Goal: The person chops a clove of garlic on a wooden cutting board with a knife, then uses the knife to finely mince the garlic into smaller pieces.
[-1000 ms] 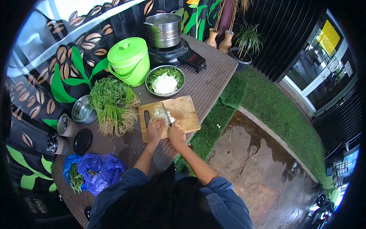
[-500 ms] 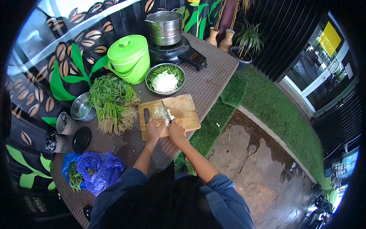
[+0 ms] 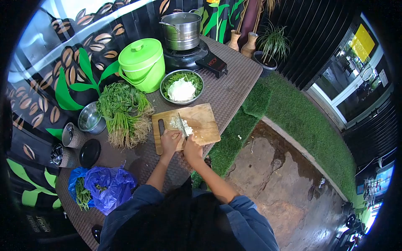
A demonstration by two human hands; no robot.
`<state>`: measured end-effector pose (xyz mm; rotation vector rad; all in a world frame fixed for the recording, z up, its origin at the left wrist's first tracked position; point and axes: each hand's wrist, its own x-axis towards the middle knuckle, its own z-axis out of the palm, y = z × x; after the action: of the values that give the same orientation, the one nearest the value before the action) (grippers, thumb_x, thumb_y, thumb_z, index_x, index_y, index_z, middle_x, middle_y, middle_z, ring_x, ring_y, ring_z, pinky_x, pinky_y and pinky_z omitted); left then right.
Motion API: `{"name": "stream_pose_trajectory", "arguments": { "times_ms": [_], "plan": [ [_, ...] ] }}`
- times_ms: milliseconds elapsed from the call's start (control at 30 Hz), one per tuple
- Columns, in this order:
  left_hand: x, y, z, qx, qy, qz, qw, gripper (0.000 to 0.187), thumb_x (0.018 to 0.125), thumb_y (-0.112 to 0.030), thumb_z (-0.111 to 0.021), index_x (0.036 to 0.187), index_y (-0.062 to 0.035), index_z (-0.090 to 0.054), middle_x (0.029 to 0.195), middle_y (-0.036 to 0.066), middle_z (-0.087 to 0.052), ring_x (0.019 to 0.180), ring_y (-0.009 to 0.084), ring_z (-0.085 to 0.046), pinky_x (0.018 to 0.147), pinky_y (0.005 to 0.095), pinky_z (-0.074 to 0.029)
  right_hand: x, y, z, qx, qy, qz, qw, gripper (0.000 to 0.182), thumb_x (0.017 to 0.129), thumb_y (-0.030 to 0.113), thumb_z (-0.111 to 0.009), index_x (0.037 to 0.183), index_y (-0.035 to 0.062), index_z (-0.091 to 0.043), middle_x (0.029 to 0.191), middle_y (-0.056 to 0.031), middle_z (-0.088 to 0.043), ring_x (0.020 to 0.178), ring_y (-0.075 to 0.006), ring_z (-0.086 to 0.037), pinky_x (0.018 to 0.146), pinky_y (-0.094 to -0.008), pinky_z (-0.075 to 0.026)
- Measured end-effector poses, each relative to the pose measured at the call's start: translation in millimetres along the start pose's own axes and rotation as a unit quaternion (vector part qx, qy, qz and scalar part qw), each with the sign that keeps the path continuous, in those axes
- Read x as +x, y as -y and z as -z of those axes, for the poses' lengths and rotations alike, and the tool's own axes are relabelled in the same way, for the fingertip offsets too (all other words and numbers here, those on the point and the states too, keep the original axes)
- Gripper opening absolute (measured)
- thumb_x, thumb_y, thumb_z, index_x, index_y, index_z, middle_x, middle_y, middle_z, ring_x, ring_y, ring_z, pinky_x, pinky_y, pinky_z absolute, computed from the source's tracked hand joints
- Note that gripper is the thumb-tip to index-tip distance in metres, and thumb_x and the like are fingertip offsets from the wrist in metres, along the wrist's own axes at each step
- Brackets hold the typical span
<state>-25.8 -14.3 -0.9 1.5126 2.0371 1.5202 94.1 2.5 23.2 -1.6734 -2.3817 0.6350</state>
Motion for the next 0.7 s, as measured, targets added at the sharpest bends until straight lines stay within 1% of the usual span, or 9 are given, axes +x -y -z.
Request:
{"name": "stream_pose_trajectory", "arguments": {
  "times_ms": [33,100,133,200,267,367,467,600,700],
  "plan": [
    [-1.5,-1.6,0.5,0.011,0.006,0.016,1.0,0.011,0.074,-0.01,-0.073,0.083,-0.0051,-0.072,0.083,0.01,-0.068,0.078,0.024,-0.061,0.069,0.033,-0.049,-4.0,2.1,-0.5,0.021,0.022,-0.04,0.999,0.037,0.093,0.028,-0.045,0.11,-0.0037,-0.042,0.082,-0.0271,-0.064,0.078,-0.0416,-0.065,0.07,-0.049,-0.053],
    [0.6,-3.1,-1.0,0.021,0.008,0.03,0.999,0.011,0.074,-0.01,-0.073,0.083,-0.0048,-0.071,0.084,0.01,-0.067,0.076,0.0257,-0.061,0.067,0.0348,-0.049,3.3,0.5,-4.9,-0.002,-0.006,-0.009,1.0,0.037,0.092,0.028,-0.045,0.11,-0.0045,-0.043,0.078,-0.0244,-0.065,0.074,-0.039,-0.066,0.066,-0.0469,-0.054],
    [0.5,-2.5,-1.8,0.0,-0.006,0.001,1.0,0.014,0.074,-0.011,-0.073,0.086,-0.0041,-0.068,0.085,0.01,-0.067,0.075,0.0255,-0.062,0.066,0.035,-0.049,4.0,-0.9,-8.5,-0.022,-0.033,0.017,0.999,0.037,0.091,0.027,-0.044,0.109,-0.0054,-0.044,0.073,-0.0217,-0.066,0.07,-0.0364,-0.068,0.063,-0.0449,-0.055],
    [-0.2,-3.1,-2.5,-0.022,-0.017,-0.03,0.999,0.018,0.075,-0.012,-0.073,0.088,-0.0035,-0.065,0.086,0.01,-0.066,0.074,0.0253,-0.063,0.065,0.0352,-0.049,7.5,-7.3,-2.4,-0.018,-0.024,0.023,0.999,0.036,0.091,0.026,-0.044,0.109,-0.0054,-0.044,0.073,-0.022,-0.066,0.071,-0.0362,-0.068,0.063,-0.0452,-0.055],
    [0.0,-4.9,-2.5,-0.041,-0.031,0.04,0.998,0.028,0.076,-0.012,-0.073,0.094,-0.004,-0.054,0.086,0.01,-0.067,0.074,0.026,-0.064,0.066,0.0352,-0.049,5.8,-4.1,6.9,-0.016,-0.015,0.034,0.999,0.036,0.091,0.026,-0.044,0.109,-0.0053,-0.044,0.073,-0.0224,-0.066,0.071,-0.0361,-0.068,0.064,-0.0454,-0.055],
    [-1.2,2.3,-3.8,-0.043,-0.002,0.061,0.997,0.034,0.077,-0.012,-0.073,0.096,-0.0059,-0.045,0.085,0.01,-0.067,0.073,0.0265,-0.064,0.066,0.0355,-0.048,-1.0,2.5,1.1,-0.01,-0.019,0.004,1.0,0.032,0.091,0.025,-0.045,0.104,-0.0044,-0.045,0.076,-0.0232,-0.066,0.072,-0.0369,-0.067,0.065,-0.0455,-0.055],
    [-1.5,7.3,-6.8,-0.053,-0.001,0.051,0.997,0.036,0.077,-0.01,-0.073,0.096,-0.0063,-0.042,0.085,0.01,-0.067,0.077,0.0262,-0.066,0.066,0.0353,-0.048,6.4,0.0,-5.7,-0.009,0.013,-0.007,1.0,0.032,0.091,0.027,-0.045,0.102,-0.0035,-0.045,0.081,-0.0244,-0.065,0.076,-0.0384,-0.067,0.066,-0.0458,-0.055],
    [-0.6,2.1,-4.6,-0.063,-0.009,0.048,0.997,0.036,0.076,-0.011,-0.073,0.096,-0.0062,-0.043,0.082,0.01,-0.066,0.079,0.0249,-0.067,0.066,0.0354,-0.048,9.3,2.5,21.0,0.001,0.009,0.035,0.999,0.031,0.091,0.025,-0.045,0.103,-0.0035,-0.045,0.083,-0.0248,-0.065,0.078,-0.0377,-0.067,0.065,-0.0453,-0.054],
    [-0.1,-0.1,-2.8,-0.054,-0.001,0.057,0.997,0.036,0.077,-0.011,-0.073,0.094,-0.0063,-0.043,0.079,0.009,-0.065,0.081,0.0238,-0.068,0.065,0.0347,-0.049,-0.1,8.9,15.5,-0.001,0.032,-0.011,0.999,0.032,0.091,0.026,-0.046,0.103,-0.0038,-0.044,0.083,-0.0248,-0.065,0.077,-0.0382,-0.067,0.065,-0.045,-0.055]
  ]
}}
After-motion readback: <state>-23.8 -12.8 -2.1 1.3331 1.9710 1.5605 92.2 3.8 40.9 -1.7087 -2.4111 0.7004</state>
